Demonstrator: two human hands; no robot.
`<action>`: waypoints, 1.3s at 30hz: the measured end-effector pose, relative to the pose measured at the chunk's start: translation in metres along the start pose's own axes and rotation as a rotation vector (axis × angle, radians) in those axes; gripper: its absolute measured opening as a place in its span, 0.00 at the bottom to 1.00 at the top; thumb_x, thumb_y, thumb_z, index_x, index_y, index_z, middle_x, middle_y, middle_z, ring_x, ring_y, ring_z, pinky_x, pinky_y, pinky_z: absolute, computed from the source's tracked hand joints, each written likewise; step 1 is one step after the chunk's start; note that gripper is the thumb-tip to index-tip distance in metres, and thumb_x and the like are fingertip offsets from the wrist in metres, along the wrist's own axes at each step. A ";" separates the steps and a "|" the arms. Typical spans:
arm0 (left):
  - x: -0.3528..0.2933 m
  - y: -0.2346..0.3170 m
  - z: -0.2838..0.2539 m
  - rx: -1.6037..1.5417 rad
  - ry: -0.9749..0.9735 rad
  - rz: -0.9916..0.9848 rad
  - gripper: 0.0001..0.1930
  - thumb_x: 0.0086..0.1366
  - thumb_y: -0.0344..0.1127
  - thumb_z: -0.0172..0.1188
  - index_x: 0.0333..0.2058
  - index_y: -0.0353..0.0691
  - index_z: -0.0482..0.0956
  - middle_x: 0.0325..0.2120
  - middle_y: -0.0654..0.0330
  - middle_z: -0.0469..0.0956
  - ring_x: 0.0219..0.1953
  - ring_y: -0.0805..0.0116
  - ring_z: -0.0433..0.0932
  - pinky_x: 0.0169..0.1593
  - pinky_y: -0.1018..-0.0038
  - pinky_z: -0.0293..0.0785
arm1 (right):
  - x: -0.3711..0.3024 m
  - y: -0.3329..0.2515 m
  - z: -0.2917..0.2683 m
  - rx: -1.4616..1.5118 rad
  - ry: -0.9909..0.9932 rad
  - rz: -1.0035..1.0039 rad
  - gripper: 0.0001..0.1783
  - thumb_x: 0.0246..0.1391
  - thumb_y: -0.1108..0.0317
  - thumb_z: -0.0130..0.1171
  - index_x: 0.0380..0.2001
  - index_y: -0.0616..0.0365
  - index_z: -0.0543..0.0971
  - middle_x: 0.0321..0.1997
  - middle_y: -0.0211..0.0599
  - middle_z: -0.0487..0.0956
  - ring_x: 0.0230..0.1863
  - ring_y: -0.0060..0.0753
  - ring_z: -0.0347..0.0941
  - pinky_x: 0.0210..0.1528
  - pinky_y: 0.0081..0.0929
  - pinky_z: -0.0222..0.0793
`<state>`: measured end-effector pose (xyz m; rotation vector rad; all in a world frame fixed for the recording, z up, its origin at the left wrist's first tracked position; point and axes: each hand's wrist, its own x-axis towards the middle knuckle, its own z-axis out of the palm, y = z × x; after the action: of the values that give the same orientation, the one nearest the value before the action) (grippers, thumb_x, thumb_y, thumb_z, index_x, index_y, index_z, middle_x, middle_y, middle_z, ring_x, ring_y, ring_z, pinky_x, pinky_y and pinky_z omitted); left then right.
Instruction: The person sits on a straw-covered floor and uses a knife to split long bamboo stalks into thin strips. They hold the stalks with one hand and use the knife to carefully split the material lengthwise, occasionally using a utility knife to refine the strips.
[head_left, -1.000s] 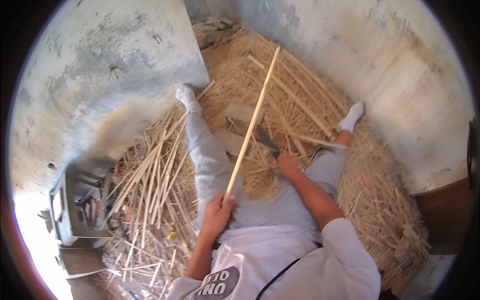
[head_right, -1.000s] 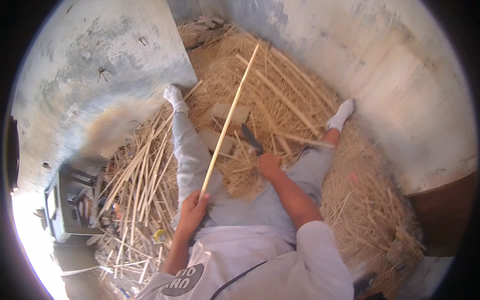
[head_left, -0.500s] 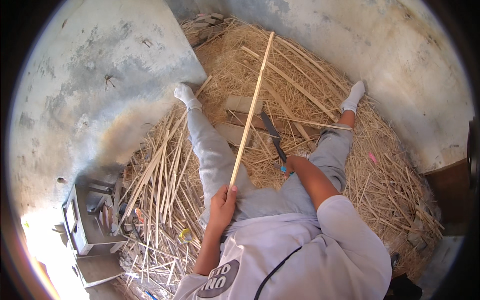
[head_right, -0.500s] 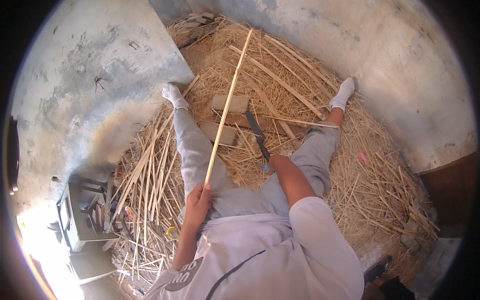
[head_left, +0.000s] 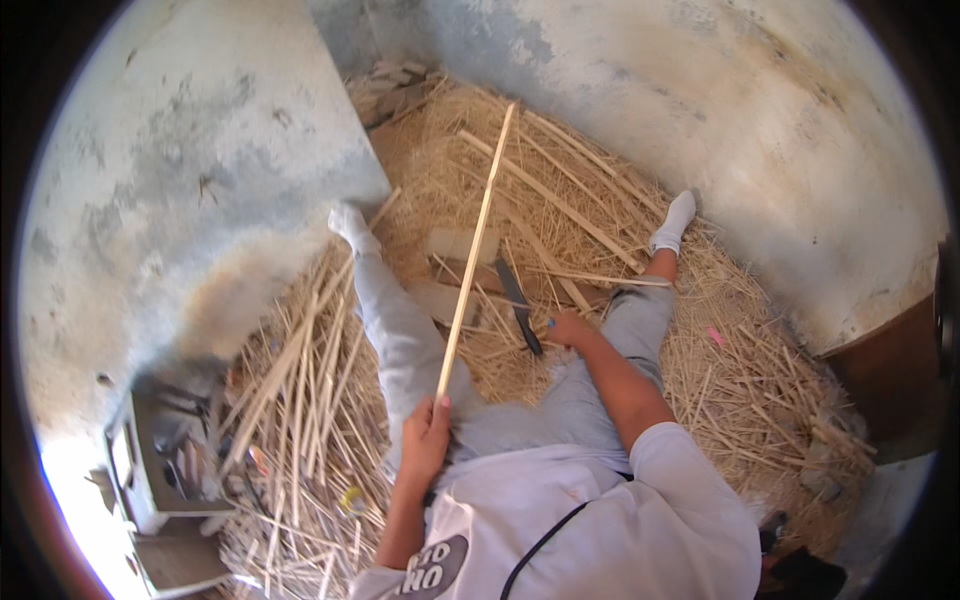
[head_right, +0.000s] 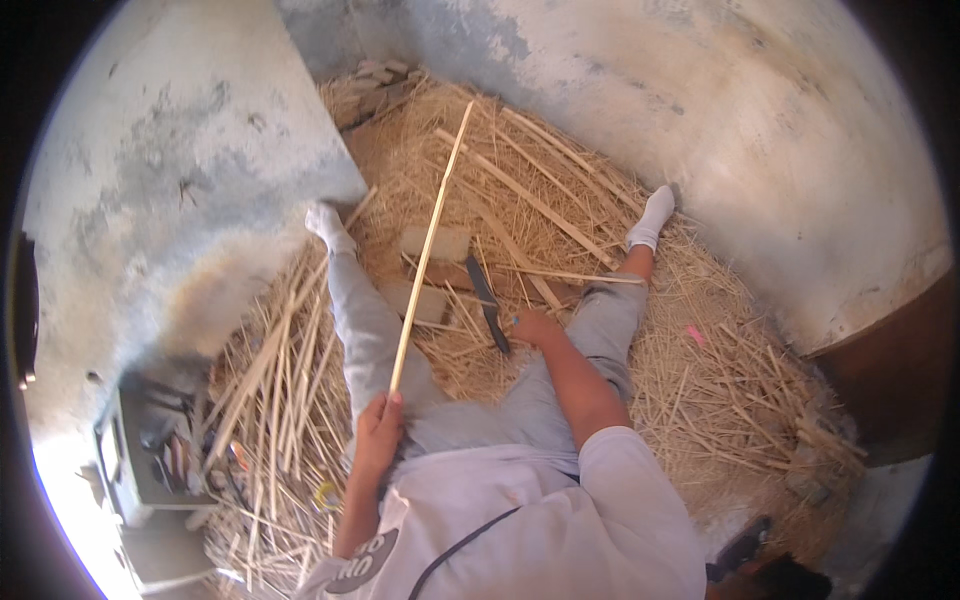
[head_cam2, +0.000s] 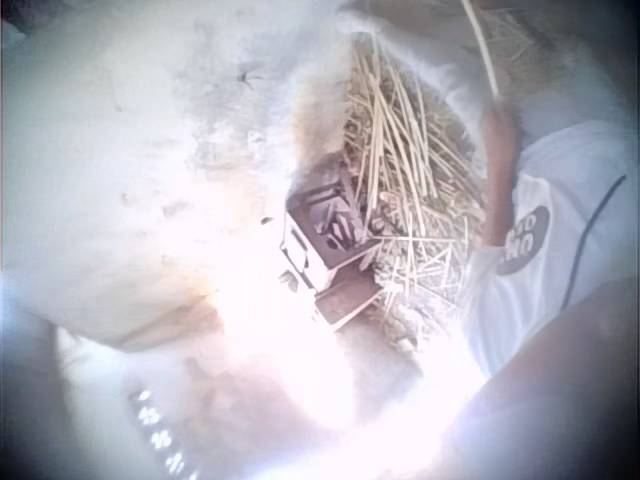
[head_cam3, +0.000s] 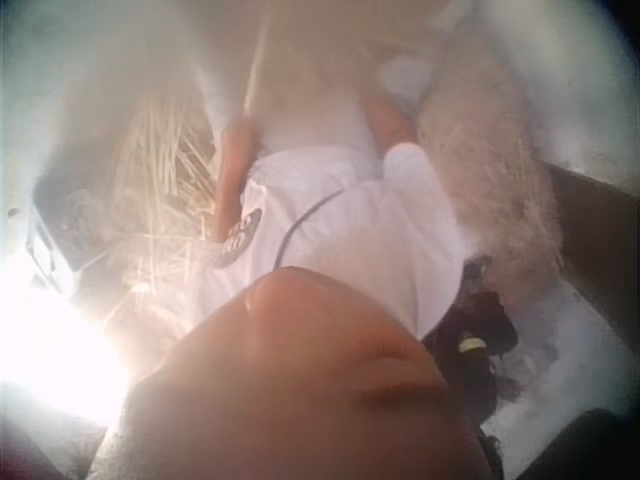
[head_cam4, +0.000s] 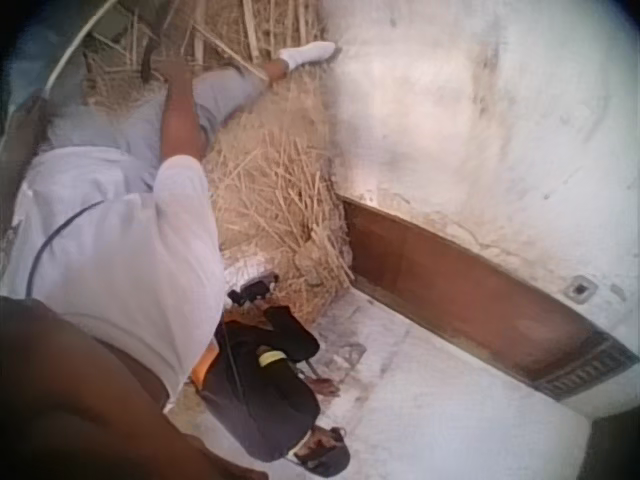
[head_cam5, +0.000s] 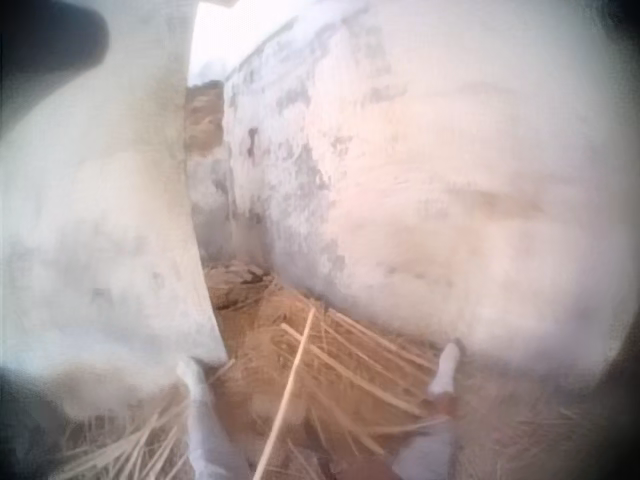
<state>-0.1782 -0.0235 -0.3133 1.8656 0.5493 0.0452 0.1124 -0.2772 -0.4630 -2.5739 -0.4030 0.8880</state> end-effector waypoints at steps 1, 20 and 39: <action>-0.002 0.012 0.003 0.111 0.019 0.091 0.20 0.73 0.46 0.53 0.30 0.33 0.72 0.16 0.53 0.70 0.19 0.64 0.70 0.26 0.63 0.66 | 0.007 0.022 -0.005 0.024 0.085 -0.020 0.21 0.55 0.54 0.58 0.40 0.63 0.81 0.36 0.53 0.82 0.38 0.47 0.81 0.42 0.43 0.75; -0.032 0.032 0.007 0.308 0.128 0.279 0.14 0.71 0.40 0.55 0.31 0.37 0.68 0.18 0.42 0.76 0.22 0.35 0.76 0.26 0.50 0.70 | -0.150 -0.132 -0.085 -0.202 0.563 -0.708 0.21 0.71 0.50 0.43 0.36 0.58 0.68 0.19 0.44 0.76 0.20 0.55 0.75 0.23 0.49 0.68; -0.022 0.043 0.006 0.206 0.107 0.272 0.13 0.71 0.37 0.55 0.31 0.36 0.66 0.17 0.41 0.75 0.22 0.34 0.75 0.25 0.49 0.69 | -0.133 -0.145 -0.096 -0.319 0.603 -0.862 0.18 0.68 0.54 0.51 0.35 0.59 0.68 0.21 0.48 0.75 0.21 0.55 0.74 0.22 0.45 0.68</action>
<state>-0.1805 -0.0482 -0.2711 2.1392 0.3795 0.2791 0.0520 -0.2257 -0.2594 -2.3624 -1.3739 -0.2628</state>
